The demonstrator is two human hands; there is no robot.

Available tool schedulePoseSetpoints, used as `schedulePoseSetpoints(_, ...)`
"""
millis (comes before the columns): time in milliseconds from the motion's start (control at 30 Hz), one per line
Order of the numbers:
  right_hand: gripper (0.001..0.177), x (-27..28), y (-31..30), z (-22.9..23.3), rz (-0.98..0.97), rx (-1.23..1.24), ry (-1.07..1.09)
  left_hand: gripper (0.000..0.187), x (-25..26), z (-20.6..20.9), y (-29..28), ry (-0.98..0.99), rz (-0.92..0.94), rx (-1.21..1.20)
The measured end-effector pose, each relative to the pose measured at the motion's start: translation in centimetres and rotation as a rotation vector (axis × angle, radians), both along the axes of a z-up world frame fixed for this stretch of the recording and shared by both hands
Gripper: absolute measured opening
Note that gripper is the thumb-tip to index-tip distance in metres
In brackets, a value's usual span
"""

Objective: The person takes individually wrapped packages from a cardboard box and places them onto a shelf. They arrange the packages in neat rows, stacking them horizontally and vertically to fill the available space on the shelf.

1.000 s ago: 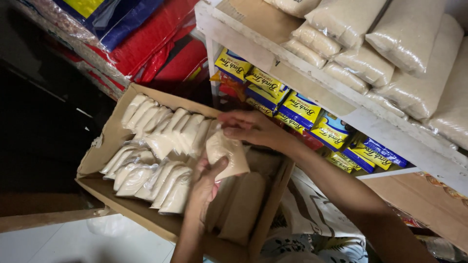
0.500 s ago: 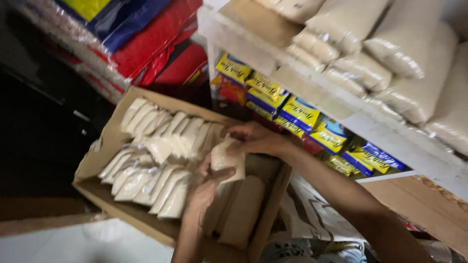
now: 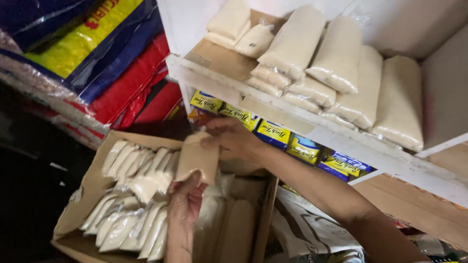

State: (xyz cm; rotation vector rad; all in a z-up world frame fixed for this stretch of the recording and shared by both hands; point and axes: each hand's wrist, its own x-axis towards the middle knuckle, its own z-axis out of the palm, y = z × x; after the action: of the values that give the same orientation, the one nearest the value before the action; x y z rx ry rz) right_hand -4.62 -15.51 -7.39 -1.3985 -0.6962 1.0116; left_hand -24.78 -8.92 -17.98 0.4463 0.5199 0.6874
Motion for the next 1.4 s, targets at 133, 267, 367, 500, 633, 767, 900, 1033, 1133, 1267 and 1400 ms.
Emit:
schedulePoseSetpoints(133,0.049,1.7,1.8,4.4,0.031,0.132,-0.312,0.015,1.7,4.2,1.6,0.023,0.092,0.063)
schedulePoseSetpoints(267,0.045,2.7,2.5,12.9,-0.001,0.168,-0.349,0.011,4.1,10.7,2.9,-0.119,0.061,0.144)
schedulePoseSetpoints(367,0.032,3.3,3.2,19.4,0.028,0.257,-0.385,0.027,5.9,16.9,3.5,-0.294,-0.014,0.234)
schedulePoseSetpoints(500,0.032,6.5,4.6,24.7,-0.2,-0.059,-0.585,0.049,9.8,20.2,5.3,-0.506,-0.111,0.413)
schedulePoseSetpoints(633,0.037,11.6,4.7,26.1,-0.249,-0.112,-0.653,0.053,15.1,20.4,6.5,-0.541,-0.132,0.379)
schedulePoseSetpoints(767,0.04,17.4,5.1,23.9,-0.323,-0.189,-0.704,0.053,20.0,20.0,6.7,-0.545,-0.218,0.319)
schedulePoseSetpoints(900,0.038,22.5,5.1,21.2,-0.291,-0.164,-0.775,0.058,25.9,17.2,7.5,-0.492,-0.214,0.246)
schedulePoseSetpoints(1033,0.046,25.0,5.7,20.1,-0.326,-0.308,-0.931,0.067,27.2,17.3,7.3,-0.457,-0.253,0.158)
schedulePoseSetpoints(1133,0.054,25.9,6.2,19.6,-0.315,-0.423,-1.101,0.077,27.7,16.9,7.9,-0.41,-0.33,0.157)
schedulePoseSetpoints(1267,0.054,26.6,6.7,19.1,-0.266,-0.536,-1.171,0.089,27.5,16.9,8.6,-0.315,-0.443,0.129)
schedulePoseSetpoints(1400,0.053,28.2,7.2,18.7,-0.246,-0.63,-1.224,0.104,26.8,18.0,8.2,-0.278,-0.478,0.181)
